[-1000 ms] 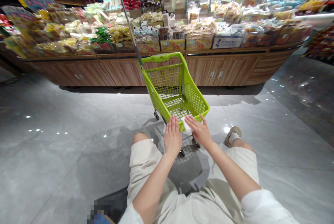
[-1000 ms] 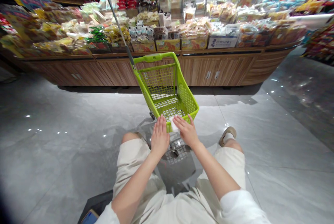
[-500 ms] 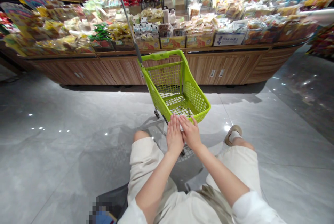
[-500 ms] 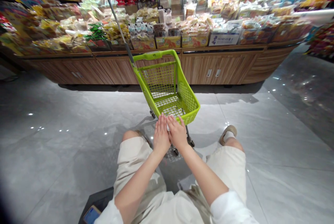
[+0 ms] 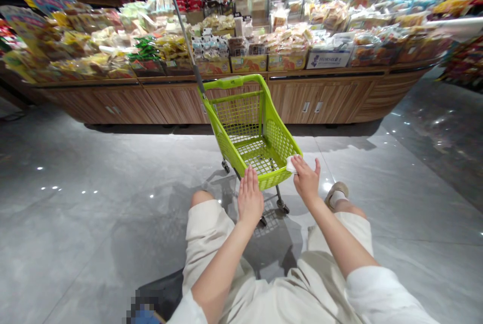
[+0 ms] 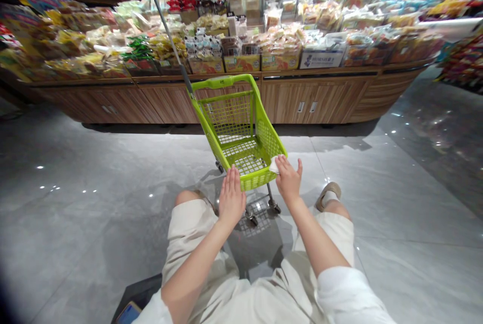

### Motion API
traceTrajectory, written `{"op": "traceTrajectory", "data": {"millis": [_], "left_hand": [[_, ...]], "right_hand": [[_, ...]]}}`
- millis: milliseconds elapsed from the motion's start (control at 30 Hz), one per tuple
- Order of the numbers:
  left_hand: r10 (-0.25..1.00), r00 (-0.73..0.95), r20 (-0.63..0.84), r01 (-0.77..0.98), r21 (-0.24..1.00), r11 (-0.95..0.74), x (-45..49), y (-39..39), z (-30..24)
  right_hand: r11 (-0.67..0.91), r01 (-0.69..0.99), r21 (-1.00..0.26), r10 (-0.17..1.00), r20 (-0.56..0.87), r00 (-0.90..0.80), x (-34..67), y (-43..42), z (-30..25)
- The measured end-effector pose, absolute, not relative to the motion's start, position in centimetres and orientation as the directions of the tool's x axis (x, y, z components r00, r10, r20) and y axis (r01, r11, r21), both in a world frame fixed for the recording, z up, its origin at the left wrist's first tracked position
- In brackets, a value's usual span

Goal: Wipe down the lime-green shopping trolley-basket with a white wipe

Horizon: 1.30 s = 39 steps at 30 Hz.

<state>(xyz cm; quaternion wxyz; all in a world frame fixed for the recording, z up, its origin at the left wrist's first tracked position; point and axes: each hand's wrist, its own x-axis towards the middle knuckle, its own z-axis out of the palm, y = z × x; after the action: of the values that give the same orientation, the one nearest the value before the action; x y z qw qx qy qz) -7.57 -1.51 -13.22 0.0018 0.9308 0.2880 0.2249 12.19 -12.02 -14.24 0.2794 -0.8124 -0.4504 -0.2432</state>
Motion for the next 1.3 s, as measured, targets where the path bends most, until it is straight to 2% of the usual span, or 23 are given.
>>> {"op": "traceTrajectory", "data": {"millis": [67,200,333,400,533,667,733,900,1067,1133,1300], "left_hand": [[0.55,0.723,0.419,0.544,0.146,-0.826,-7.4,-1.7,-13.4],[0.556,0.719,0.418,0.552,0.142,-0.821,-7.5,-1.4,-13.6],[0.532,0.741,0.41,0.534,0.122,-0.837,-7.9,-0.9,-13.4],[0.515,0.751,0.413,0.517,0.117,-0.848,-8.0,-0.7,-13.2],[0.503,0.754,0.423,0.504,0.119,-0.855,-7.9,-0.8,-13.2],[0.521,0.732,0.439,0.515,0.142,-0.845,-7.6,-1.3,-13.5],[0.529,0.723,0.443,0.517,0.161,-0.841,-7.5,-1.5,-13.7],[0.546,0.71,0.445,0.528,0.177,-0.831,-7.5,-1.4,-13.9],[0.521,0.736,0.431,0.518,0.137,-0.845,-7.9,-1.0,-13.6],[0.514,0.747,0.421,0.511,0.129,-0.85,-8.0,-1.0,-13.4],[0.53,0.737,0.42,0.521,0.147,-0.841,-7.7,-1.3,-13.2]], "right_hand": [[-0.38,0.886,-0.265,0.627,0.631,0.457,7.8,-10.2,-13.9],[-0.166,0.95,-0.264,0.757,0.584,0.294,1.7,-8.1,-13.2],[-0.065,0.984,-0.169,0.814,0.561,0.15,5.0,-10.0,-13.3],[-0.089,0.987,-0.135,0.803,0.577,0.151,8.9,-11.8,-13.6],[-0.301,0.943,-0.142,0.693,0.647,0.319,15.4,-14.4,-14.0],[-0.407,0.893,-0.192,0.632,0.647,0.427,14.0,-13.3,-13.9],[-0.37,0.901,-0.227,0.645,0.635,0.425,10.4,-11.7,-13.7],[-0.13,0.951,-0.279,0.78,0.564,0.272,2.2,-8.6,-13.0],[-0.023,0.982,-0.189,0.83,0.544,0.124,6.7,-11.1,-13.6],[-0.079,0.982,-0.174,0.804,0.571,0.165,10.8,-12.9,-14.2],[-0.375,0.894,-0.243,0.647,0.622,0.441,15.6,-14.6,-15.0]]}}
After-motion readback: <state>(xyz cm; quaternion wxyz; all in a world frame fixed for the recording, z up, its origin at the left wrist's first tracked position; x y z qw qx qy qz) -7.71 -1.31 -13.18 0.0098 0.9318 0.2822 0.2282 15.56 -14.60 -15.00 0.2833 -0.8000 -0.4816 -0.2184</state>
